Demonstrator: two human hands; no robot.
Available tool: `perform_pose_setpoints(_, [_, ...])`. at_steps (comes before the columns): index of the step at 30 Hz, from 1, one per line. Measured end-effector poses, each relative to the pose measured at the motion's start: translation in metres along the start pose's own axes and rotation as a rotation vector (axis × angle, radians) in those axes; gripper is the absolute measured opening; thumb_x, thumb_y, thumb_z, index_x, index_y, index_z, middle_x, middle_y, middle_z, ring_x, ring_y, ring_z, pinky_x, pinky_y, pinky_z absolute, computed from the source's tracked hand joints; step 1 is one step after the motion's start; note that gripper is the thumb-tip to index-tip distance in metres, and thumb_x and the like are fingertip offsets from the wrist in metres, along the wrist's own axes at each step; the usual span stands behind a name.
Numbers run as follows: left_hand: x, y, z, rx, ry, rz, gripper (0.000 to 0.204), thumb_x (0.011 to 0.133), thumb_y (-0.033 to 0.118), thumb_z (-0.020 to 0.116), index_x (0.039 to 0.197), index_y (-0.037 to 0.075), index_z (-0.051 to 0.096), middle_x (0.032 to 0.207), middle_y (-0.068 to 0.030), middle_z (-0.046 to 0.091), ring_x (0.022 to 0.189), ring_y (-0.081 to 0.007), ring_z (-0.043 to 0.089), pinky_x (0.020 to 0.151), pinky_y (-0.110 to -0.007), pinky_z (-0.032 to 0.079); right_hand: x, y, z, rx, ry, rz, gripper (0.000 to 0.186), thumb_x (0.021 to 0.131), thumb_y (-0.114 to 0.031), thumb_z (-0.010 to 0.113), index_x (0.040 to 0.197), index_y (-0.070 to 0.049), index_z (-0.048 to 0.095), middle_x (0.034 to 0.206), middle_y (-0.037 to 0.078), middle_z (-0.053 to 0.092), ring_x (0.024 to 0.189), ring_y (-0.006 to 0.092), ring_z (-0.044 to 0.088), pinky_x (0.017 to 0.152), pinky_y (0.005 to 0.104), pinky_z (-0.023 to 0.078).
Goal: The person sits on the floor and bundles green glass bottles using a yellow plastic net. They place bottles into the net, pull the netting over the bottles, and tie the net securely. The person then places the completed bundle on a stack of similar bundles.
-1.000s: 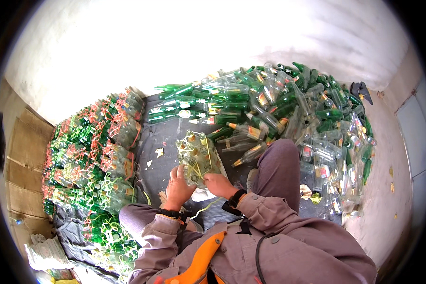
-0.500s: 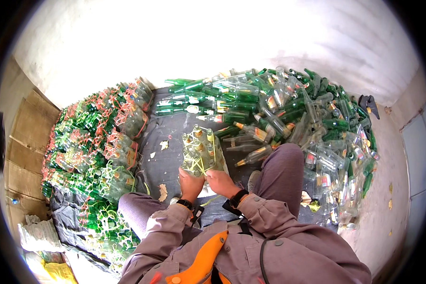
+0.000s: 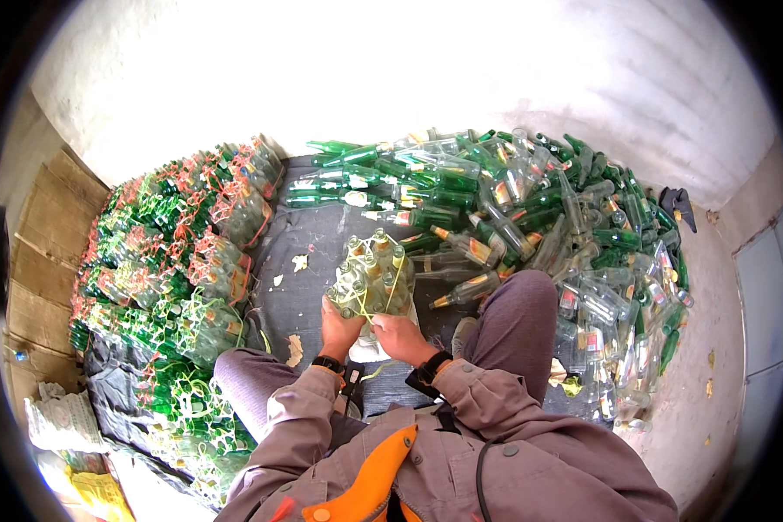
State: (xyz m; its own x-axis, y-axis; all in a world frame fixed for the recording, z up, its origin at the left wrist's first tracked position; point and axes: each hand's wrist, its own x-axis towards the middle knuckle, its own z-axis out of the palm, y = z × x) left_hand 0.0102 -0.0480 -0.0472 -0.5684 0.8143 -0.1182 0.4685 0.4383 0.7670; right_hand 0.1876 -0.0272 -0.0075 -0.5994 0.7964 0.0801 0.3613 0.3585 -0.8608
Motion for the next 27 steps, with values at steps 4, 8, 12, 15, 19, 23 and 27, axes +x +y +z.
perform_pose_setpoints(4, [0.003, -0.002, 0.001, -0.037, -0.001, 0.005, 0.110, 0.065, 0.022, 0.085, 0.152, -0.009, 0.025, 0.143, -0.0275, 0.046, 0.132, -0.0408, 0.051, 0.107, -0.042, 0.045, -0.002, -0.006, 0.001, 0.001, 0.020, -0.004, 0.018, 0.095, -0.018, 0.059, 0.089, -0.001, 0.060, 0.081, 0.027, 0.061, 0.082, 0.0490, 0.061, 0.067, 0.0538, 0.046])
perform_pose_setpoints(8, [0.006, -0.001, 0.002, -0.053, 0.014, 0.014, 0.108, 0.065, 0.020, 0.084, 0.150, -0.009, 0.026, 0.141, -0.0257, 0.047, 0.131, -0.0401, 0.051, 0.108, -0.042, 0.045, -0.002, -0.004, 0.003, -0.009, 0.041, -0.017, 0.019, 0.095, -0.018, 0.059, 0.088, -0.001, 0.059, 0.079, 0.028, 0.061, 0.081, 0.0494, 0.060, 0.068, 0.0540, 0.046])
perform_pose_setpoints(12, [0.010, -0.008, 0.001, 0.008, -0.025, 0.083, 0.115, 0.068, 0.031, 0.088, 0.153, -0.008, 0.022, 0.143, -0.0288, 0.046, 0.128, -0.0440, 0.053, 0.102, -0.047, 0.049, 0.000, 0.000, 0.000, -0.023, 0.026, -0.048, 0.021, 0.097, -0.020, 0.059, 0.093, 0.001, 0.061, 0.078, 0.027, 0.059, 0.077, 0.0484, 0.059, 0.063, 0.0492, 0.045])
perform_pose_setpoints(15, [0.003, -0.006, -0.004, 0.070, 0.014, 0.103, 0.115, 0.068, 0.034, 0.089, 0.153, -0.006, 0.022, 0.144, -0.0278, 0.046, 0.126, -0.0441, 0.054, 0.101, -0.047, 0.050, -0.005, -0.006, -0.001, 0.001, 0.062, -0.041, 0.021, 0.097, -0.020, 0.059, 0.092, 0.001, 0.061, 0.078, 0.027, 0.059, 0.076, 0.0476, 0.060, 0.063, 0.0493, 0.046])
perform_pose_setpoints(19, [0.002, 0.014, -0.025, 0.235, -0.139, -0.079, 0.121, 0.066, 0.041, 0.090, 0.156, 0.001, 0.020, 0.147, -0.0255, 0.044, 0.122, -0.0428, 0.059, 0.098, -0.046, 0.052, -0.004, -0.010, -0.007, -0.008, 0.052, -0.017, 0.019, 0.095, -0.018, 0.059, 0.091, 0.000, 0.060, 0.080, 0.027, 0.062, 0.080, 0.0480, 0.062, 0.067, 0.0529, 0.047])
perform_pose_setpoints(23, [-0.025, 0.073, -0.062, 0.442, -0.084, -0.015, 0.099, 0.068, 0.035, 0.088, 0.148, 0.009, 0.036, 0.129, -0.0191, 0.054, 0.116, -0.0378, 0.061, 0.093, -0.050, 0.053, -0.004, -0.001, -0.013, -0.011, 0.063, -0.010, 0.018, 0.095, -0.017, 0.059, 0.091, 0.001, 0.060, 0.080, 0.027, 0.062, 0.080, 0.0476, 0.062, 0.067, 0.0522, 0.047])
perform_pose_setpoints(27, [-0.033, 0.063, -0.066, 0.606, 0.059, 0.445, 0.059, 0.076, 0.028, 0.080, 0.128, 0.012, 0.059, 0.115, -0.0115, 0.059, 0.111, -0.0323, 0.058, 0.090, -0.046, 0.049, 0.000, 0.002, -0.008, -0.002, 0.098, -0.019, 0.019, 0.095, -0.018, 0.058, 0.091, 0.000, 0.061, 0.079, 0.027, 0.062, 0.080, 0.0466, 0.063, 0.068, 0.0510, 0.048])
